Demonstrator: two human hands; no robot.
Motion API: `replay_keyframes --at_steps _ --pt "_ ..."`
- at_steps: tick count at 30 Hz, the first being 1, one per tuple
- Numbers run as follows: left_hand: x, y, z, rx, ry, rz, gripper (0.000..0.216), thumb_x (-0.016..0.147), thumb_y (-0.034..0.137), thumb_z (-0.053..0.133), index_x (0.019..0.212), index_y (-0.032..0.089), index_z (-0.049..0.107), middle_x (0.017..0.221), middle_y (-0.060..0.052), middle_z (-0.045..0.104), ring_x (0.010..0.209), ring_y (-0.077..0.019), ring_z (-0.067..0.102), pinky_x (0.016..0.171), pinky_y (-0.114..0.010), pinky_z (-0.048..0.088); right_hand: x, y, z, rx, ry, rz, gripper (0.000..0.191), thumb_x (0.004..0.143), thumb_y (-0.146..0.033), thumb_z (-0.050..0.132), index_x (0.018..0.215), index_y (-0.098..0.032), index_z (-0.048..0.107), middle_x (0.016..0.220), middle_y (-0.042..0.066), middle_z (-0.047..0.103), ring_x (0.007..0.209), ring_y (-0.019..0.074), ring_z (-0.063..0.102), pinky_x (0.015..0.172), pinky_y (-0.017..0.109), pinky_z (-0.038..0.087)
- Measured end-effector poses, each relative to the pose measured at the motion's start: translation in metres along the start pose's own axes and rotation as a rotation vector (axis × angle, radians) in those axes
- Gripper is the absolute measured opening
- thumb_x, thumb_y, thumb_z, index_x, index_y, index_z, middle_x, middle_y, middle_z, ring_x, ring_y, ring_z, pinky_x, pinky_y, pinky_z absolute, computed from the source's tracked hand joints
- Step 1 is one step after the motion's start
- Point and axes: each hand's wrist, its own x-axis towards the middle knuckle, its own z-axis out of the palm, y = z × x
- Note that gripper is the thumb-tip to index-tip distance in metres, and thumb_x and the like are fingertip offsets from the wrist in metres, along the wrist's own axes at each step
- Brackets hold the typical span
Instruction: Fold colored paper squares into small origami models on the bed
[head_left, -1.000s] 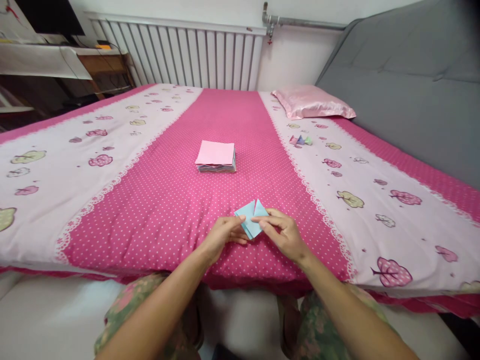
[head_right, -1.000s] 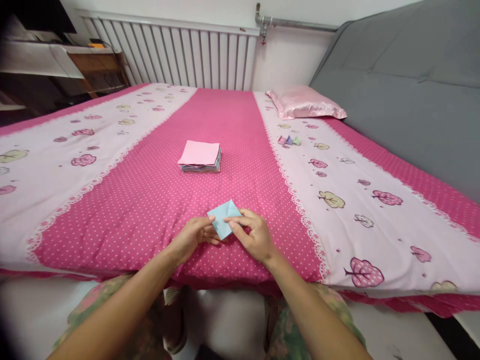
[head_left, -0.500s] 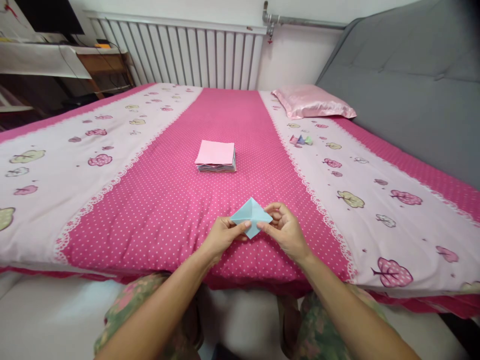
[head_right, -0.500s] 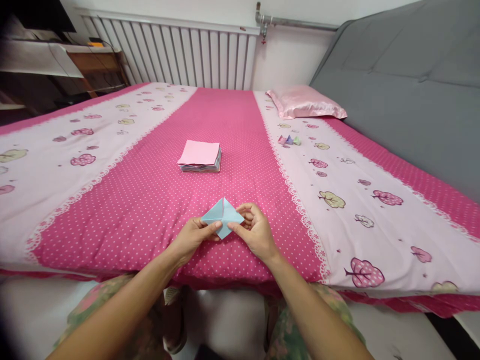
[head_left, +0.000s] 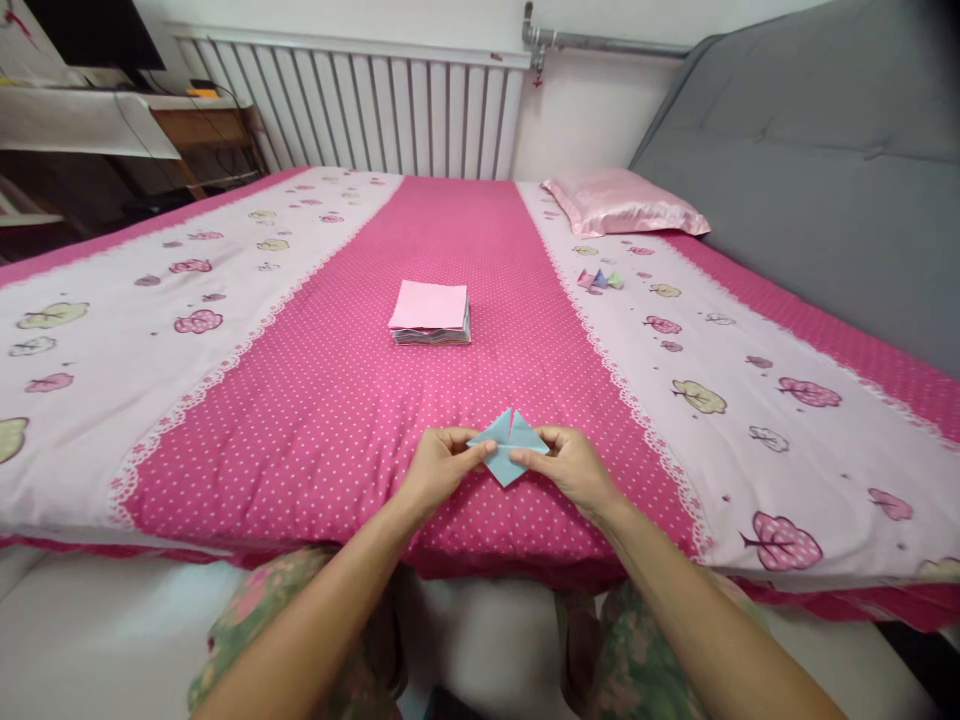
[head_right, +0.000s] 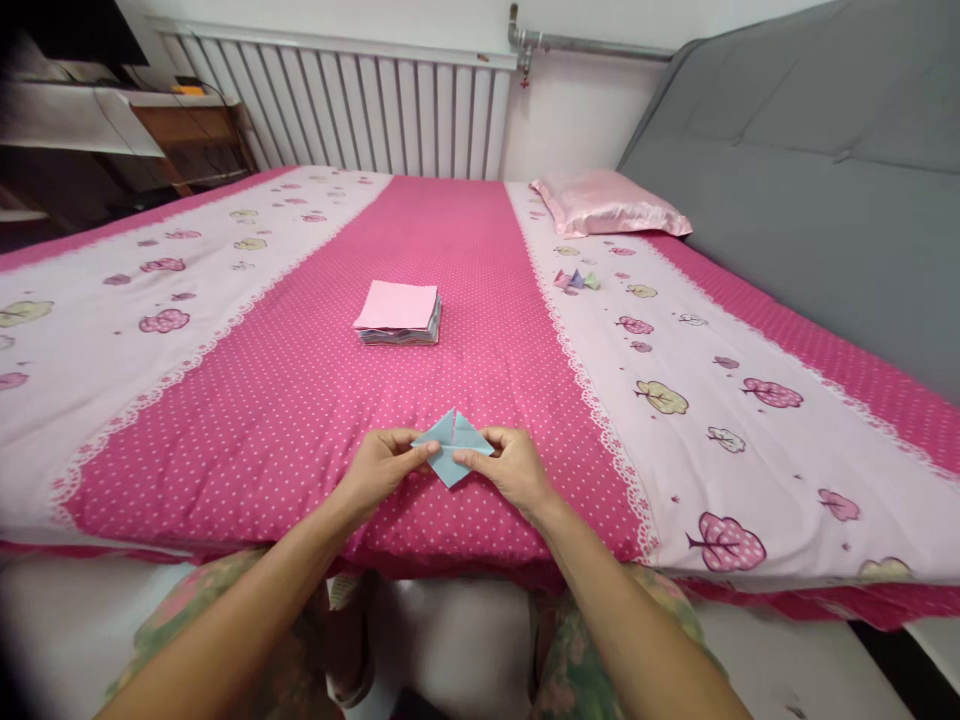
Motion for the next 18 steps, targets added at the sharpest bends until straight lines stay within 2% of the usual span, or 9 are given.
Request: replay_keyframes --at_steps 5,10,18 --pt "0.0035 -0.0045 -0.0097 0.265 -0.076 0.015 0.031 0.068 0.040 0.063 0.055 0.012 0.059 0.047 0.004 0.047 0.044 -0.0055 0.036 0.043 -0.019 0.025 0.0005 0.0019 -0.0010 -0.029 -0.025 0.003 0.030 0.061 -0.037 0.072 0.075 -0.011 0.067 0.067 0.003 0.065 0.058 0.0130 0.055 0.057 0.025 0.040" --pt "0.0033 -0.0068 -0.0117 0.358 -0.074 0.051 0.038 0.069 0.043 0.061 0.049 0.013 0.049 0.045 0.007 0.032 0.043 -0.0046 0.025 0.042 -0.020 0.016 0.0010 0.0052 -0.0025 -0.126 -0.044 -0.007 0.032 0.063 -0.040 0.070 0.076 -0.011 0.067 0.066 0.003 0.064 0.056 0.0122 0.053 0.055 0.024 0.039" --pt "0.0029 -0.0076 -0.0113 0.375 -0.086 0.083 0.035 0.072 0.041 0.058 0.051 0.013 0.052 0.045 0.007 0.034 0.043 -0.0049 0.027 0.042 -0.020 0.018 0.0008 0.0042 -0.0042 -0.241 0.007 -0.003 0.032 0.061 -0.043 0.071 0.062 -0.012 0.062 0.054 -0.002 0.053 0.047 0.0074 0.041 0.046 0.021 0.028"
